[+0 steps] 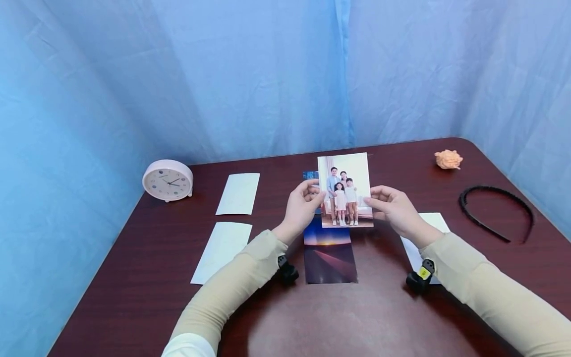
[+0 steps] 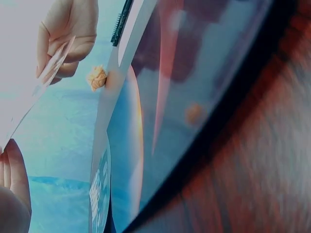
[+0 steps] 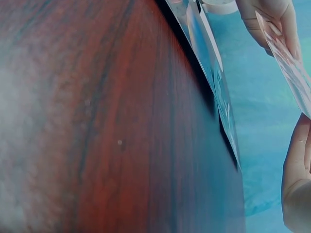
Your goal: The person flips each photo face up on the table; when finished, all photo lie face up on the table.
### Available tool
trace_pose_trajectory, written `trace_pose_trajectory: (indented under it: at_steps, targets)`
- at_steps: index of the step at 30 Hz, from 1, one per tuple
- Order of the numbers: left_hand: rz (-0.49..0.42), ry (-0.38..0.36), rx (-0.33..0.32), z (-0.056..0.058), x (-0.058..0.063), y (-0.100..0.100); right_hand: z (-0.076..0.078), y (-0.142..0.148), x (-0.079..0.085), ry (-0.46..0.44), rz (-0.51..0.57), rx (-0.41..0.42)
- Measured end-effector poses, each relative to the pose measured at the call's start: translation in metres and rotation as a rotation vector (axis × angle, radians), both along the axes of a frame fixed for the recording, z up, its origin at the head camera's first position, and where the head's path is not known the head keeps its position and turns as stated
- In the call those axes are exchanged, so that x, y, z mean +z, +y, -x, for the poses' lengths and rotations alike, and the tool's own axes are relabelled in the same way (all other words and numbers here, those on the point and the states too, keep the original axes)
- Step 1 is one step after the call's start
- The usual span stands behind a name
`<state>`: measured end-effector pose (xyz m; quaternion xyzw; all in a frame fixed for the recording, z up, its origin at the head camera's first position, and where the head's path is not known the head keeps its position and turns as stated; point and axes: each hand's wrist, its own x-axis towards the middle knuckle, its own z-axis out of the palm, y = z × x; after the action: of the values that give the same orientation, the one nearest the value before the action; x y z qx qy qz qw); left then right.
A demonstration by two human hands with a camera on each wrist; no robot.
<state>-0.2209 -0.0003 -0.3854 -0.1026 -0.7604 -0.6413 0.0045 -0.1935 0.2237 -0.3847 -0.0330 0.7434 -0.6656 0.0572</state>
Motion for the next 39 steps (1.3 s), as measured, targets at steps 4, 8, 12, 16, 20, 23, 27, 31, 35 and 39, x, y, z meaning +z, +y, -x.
trace_pose_trajectory:
  at_steps: [4, 8, 12, 16, 20, 23, 27, 31, 35, 39]
  targets:
    - [-0.035, -0.017, -0.009, -0.002, -0.001, 0.005, 0.001, 0.004, 0.000, -0.011, 0.027, -0.013]
    - [-0.062, -0.040, -0.040, -0.005, -0.004, 0.007, 0.003, 0.010, 0.000, -0.016, 0.038, -0.034]
    - [-0.081, -0.056, -0.078, -0.007, -0.007, 0.011, 0.006, 0.017, 0.001, -0.015, 0.069, -0.063]
    - [-0.108, -0.085, -0.096, -0.008, -0.008, 0.017, 0.010, 0.023, 0.002, -0.020, 0.093, -0.086]
    - [-0.156, -0.150, -0.118, -0.009, -0.008, 0.024, 0.013, 0.029, 0.002, -0.030, 0.116, -0.103]
    - [-0.188, -0.187, -0.131, -0.009, -0.008, 0.031, 0.015, 0.033, 0.001, -0.039, 0.116, -0.111]
    - [-0.207, -0.205, -0.118, -0.006, -0.008, 0.038, 0.020, 0.039, 0.000, -0.050, 0.017, -0.099]
    - [-0.191, -0.229, -0.074, -0.002, -0.007, 0.043, 0.026, 0.046, 0.002, -0.057, -0.126, -0.072]
    - [-0.185, -0.253, -0.038, 0.003, -0.008, 0.051, 0.031, 0.053, 0.006, -0.093, -0.174, -0.040]
    - [-0.207, -0.296, -0.027, 0.009, -0.009, 0.060, 0.034, 0.058, 0.007, -0.140, -0.175, -0.028]
